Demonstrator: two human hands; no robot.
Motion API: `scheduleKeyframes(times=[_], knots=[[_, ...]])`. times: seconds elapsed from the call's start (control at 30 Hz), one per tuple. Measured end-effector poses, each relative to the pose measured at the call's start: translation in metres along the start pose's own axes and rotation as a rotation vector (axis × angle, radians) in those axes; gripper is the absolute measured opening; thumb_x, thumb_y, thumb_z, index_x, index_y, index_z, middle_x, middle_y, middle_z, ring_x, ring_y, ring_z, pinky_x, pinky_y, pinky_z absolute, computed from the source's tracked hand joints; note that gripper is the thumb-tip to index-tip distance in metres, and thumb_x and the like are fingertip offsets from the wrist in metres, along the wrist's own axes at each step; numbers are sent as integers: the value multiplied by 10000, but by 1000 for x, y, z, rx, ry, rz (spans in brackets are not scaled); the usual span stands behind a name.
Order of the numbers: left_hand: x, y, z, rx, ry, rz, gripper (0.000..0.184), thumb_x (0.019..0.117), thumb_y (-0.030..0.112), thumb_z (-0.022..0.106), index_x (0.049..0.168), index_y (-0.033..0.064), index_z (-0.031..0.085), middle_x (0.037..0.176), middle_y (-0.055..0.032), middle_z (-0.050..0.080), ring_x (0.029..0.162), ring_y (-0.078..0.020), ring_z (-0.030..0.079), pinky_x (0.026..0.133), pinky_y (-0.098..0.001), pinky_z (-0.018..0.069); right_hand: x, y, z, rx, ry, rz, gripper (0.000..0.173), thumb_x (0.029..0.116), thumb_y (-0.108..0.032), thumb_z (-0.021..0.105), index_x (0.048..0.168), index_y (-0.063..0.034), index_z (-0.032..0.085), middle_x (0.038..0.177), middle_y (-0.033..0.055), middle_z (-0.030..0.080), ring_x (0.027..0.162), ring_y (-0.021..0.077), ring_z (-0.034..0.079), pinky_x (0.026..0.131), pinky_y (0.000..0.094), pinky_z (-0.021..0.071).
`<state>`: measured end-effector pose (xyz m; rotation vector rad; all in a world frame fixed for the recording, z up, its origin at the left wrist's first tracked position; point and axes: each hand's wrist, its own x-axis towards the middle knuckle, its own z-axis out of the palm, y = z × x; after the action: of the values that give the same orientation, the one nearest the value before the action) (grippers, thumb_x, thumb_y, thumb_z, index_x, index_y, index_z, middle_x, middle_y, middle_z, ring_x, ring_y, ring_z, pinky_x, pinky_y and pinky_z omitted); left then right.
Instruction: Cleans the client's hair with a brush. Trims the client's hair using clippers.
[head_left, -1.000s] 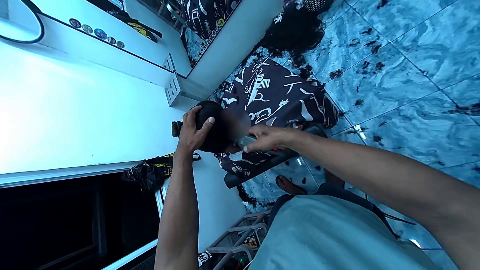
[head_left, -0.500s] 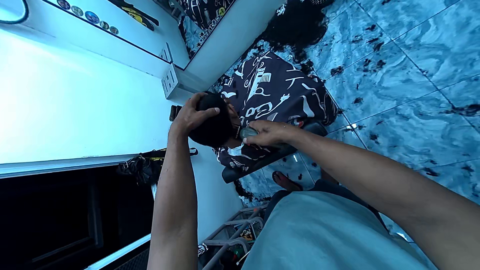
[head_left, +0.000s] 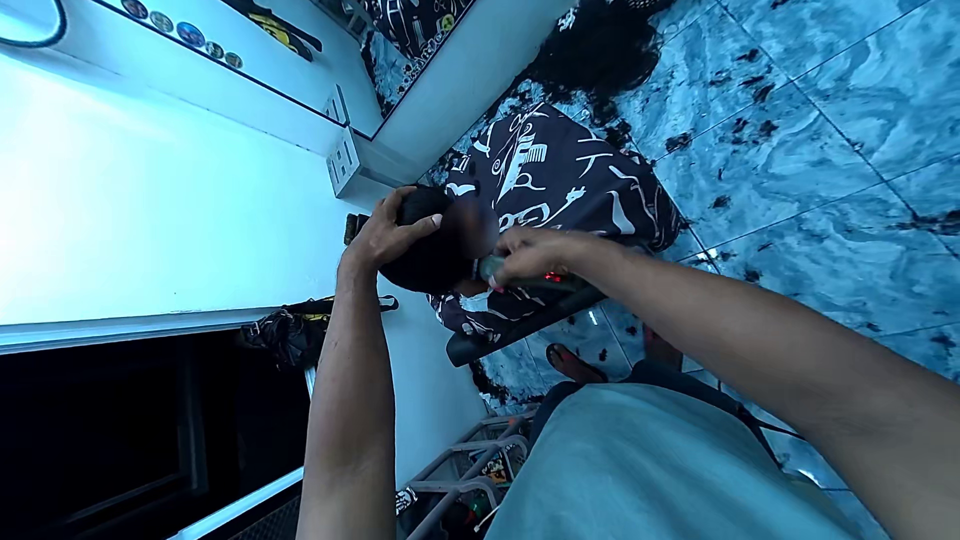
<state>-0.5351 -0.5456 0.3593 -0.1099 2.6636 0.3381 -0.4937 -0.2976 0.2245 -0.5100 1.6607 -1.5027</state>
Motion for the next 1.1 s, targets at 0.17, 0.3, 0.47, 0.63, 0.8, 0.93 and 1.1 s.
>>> scheduleKeyframes(times=[0.17,0.3,0.47,0.63,0.8,0.93,1.1], knots=[[2,-1,2,-14,16,-3,891,792,718,720,1522,282,455,1532,-152,473,1380,-296,505,1095,-572,451,1,-6,-4,330,2,-45,286,922,-191,750,1087,26,663,888,153,682,737,216,661,695,381,582],[2,-2,3,-11,27,-1,867,811,727,691,1520,287,458,1540,-144,467,1378,-292,509,1094,-580,454,-2,-9,-7,131,-41,-22,240,899,-192,767,971,19,677,796,136,661,663,207,633,627,388,552],[0,-1,3,3,36,-1,852,820,718,689,1521,291,457,1539,-147,467,1384,-293,503,1096,-588,444,-1,-14,-12,132,-15,47,255,917,-216,751,908,24,665,763,126,647,635,199,617,605,384,542],[-1,-4,2,10,34,3,820,854,686,675,1536,299,435,1553,-155,447,1381,-299,505,1091,-588,446,-5,-41,-17,170,-75,-35,271,936,-198,738,1060,32,666,846,150,676,689,215,647,653,381,570],[-3,-4,3,-3,36,-7,849,832,709,682,1532,294,441,1554,-149,450,1392,-296,494,1100,-587,439,-5,-20,-11,47,-47,98,275,911,-225,764,864,29,670,729,131,646,594,205,610,579,385,537],[-1,-6,3,30,34,27,715,907,575,635,1536,298,435,1540,-137,464,1390,-280,493,1102,-568,434,-3,-62,-23,235,-63,-83,324,966,-269,712,1099,22,663,878,149,702,704,212,684,656,361,598],[-3,-3,4,-13,48,-5,840,839,729,654,1533,307,442,1557,-142,444,1386,-284,501,1095,-578,447,-3,-9,-4,-46,-48,188,294,906,-240,766,857,30,660,737,151,642,604,230,616,587,419,540]])
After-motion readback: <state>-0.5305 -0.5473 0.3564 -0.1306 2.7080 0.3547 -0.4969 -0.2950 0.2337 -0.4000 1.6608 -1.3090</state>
